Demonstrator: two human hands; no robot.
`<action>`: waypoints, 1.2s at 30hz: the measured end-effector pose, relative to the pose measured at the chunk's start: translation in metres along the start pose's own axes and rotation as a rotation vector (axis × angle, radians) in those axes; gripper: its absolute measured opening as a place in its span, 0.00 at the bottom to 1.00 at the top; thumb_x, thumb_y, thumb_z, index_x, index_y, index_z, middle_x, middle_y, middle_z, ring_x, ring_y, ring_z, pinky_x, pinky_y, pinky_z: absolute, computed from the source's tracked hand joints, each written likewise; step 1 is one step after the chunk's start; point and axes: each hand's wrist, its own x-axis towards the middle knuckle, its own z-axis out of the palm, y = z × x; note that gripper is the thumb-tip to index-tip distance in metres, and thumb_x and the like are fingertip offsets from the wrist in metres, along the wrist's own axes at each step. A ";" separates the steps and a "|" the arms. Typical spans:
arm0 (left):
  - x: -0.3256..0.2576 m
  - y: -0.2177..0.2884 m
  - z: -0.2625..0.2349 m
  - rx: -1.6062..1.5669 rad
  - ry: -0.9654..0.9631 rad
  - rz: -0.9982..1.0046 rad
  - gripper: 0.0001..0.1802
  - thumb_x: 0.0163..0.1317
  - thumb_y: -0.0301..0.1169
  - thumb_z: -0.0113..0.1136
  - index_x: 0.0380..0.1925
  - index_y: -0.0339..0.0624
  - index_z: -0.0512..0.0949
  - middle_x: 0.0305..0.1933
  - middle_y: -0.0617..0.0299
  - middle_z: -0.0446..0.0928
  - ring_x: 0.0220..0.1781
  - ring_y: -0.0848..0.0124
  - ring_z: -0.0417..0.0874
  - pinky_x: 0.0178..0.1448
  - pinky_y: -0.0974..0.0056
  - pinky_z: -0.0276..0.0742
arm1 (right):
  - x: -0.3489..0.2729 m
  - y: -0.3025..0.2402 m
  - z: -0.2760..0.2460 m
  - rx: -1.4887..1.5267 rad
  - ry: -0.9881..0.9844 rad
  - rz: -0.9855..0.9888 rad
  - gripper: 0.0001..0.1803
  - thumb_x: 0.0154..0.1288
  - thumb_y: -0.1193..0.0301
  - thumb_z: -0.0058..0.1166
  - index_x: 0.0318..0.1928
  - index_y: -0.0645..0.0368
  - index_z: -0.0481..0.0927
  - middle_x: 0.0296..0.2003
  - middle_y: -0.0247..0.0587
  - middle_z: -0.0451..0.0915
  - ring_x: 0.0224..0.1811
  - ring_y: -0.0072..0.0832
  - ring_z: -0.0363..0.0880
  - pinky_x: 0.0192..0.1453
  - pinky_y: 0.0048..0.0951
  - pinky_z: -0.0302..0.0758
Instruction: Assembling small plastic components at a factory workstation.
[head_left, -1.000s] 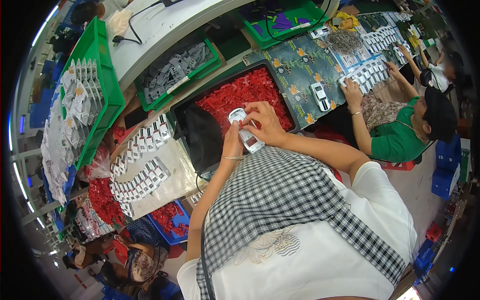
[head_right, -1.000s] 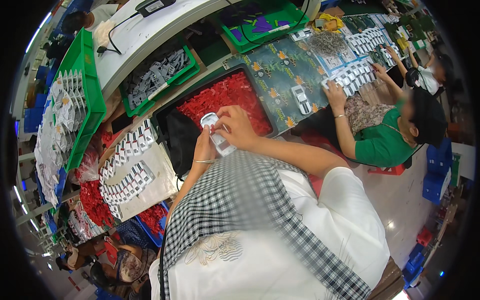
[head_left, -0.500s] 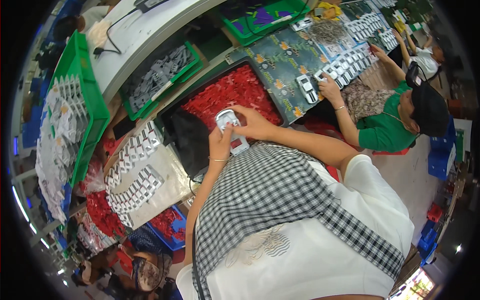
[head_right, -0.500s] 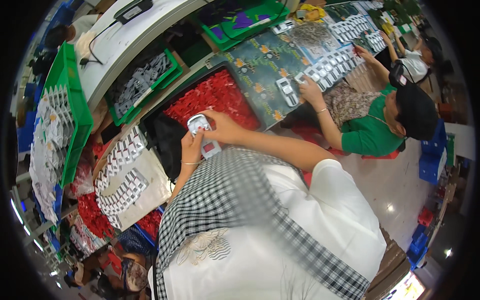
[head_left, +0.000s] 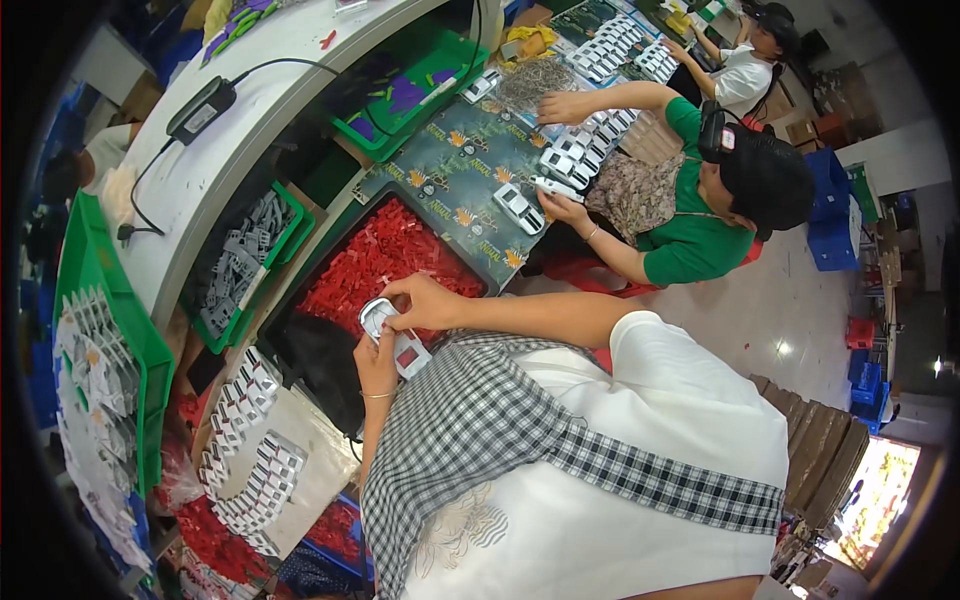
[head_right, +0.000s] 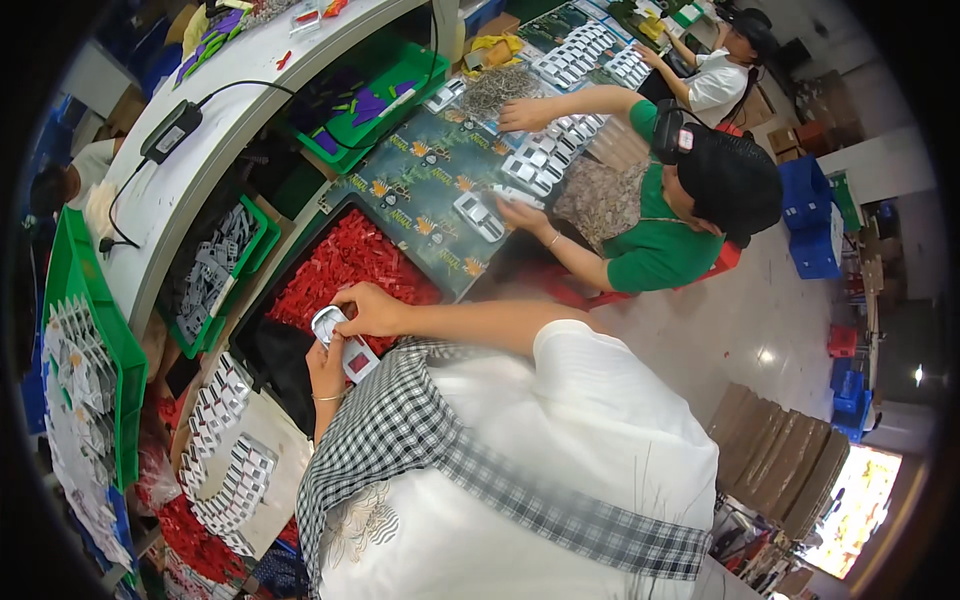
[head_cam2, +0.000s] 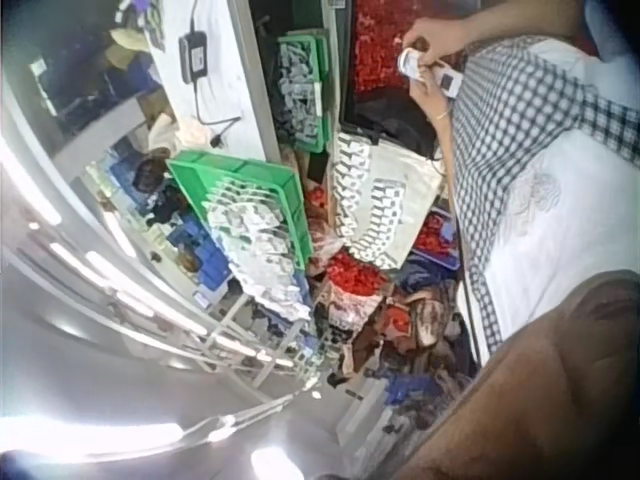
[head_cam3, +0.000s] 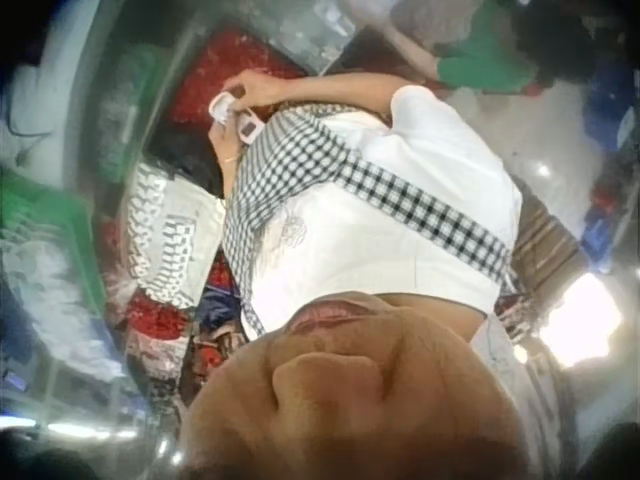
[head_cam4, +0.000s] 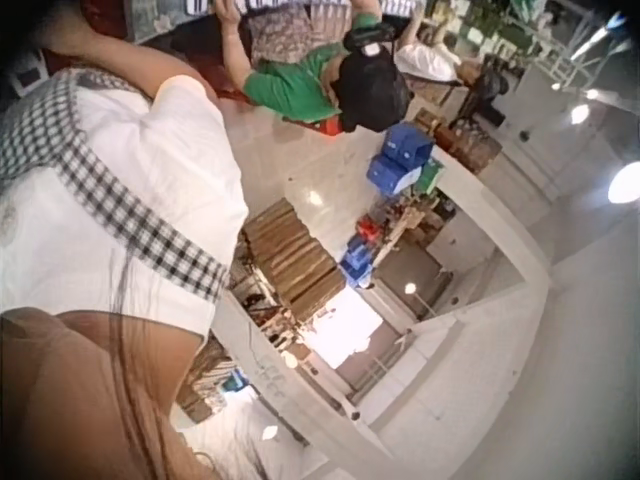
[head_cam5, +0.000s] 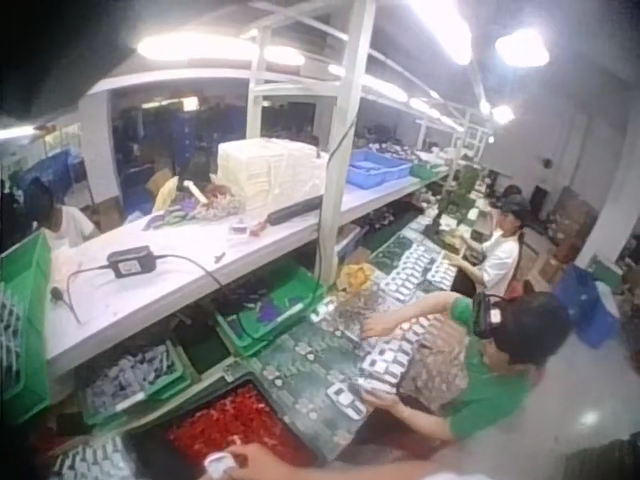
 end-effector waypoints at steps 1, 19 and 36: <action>-0.002 -0.001 -0.001 -0.055 -0.004 -0.009 0.14 0.64 0.30 0.49 0.40 0.29 0.75 0.33 0.61 0.77 0.35 0.78 0.75 0.38 0.71 0.71 | -0.001 -0.004 0.001 -0.031 -0.011 0.015 0.19 0.48 0.71 0.60 0.41 0.68 0.77 0.32 0.44 0.81 0.34 0.24 0.78 0.39 0.26 0.75; -0.018 -0.012 -0.008 -0.095 0.089 -0.007 0.12 0.64 0.29 0.48 0.41 0.32 0.75 0.33 0.63 0.77 0.34 0.78 0.77 0.38 0.72 0.73 | 0.003 -0.005 0.027 -0.139 -0.003 -0.038 0.16 0.50 0.72 0.60 0.39 0.68 0.76 0.28 0.43 0.79 0.29 0.24 0.78 0.34 0.26 0.74; -0.095 -0.290 -0.315 1.089 1.038 -0.182 0.30 0.45 0.38 0.63 0.49 0.38 0.71 0.43 0.47 0.75 0.44 0.51 0.76 0.51 0.52 0.70 | -0.006 0.042 -0.005 -0.005 0.024 0.196 0.12 0.59 0.74 0.54 0.44 0.63 0.76 0.35 0.38 0.79 0.37 0.21 0.77 0.41 0.23 0.74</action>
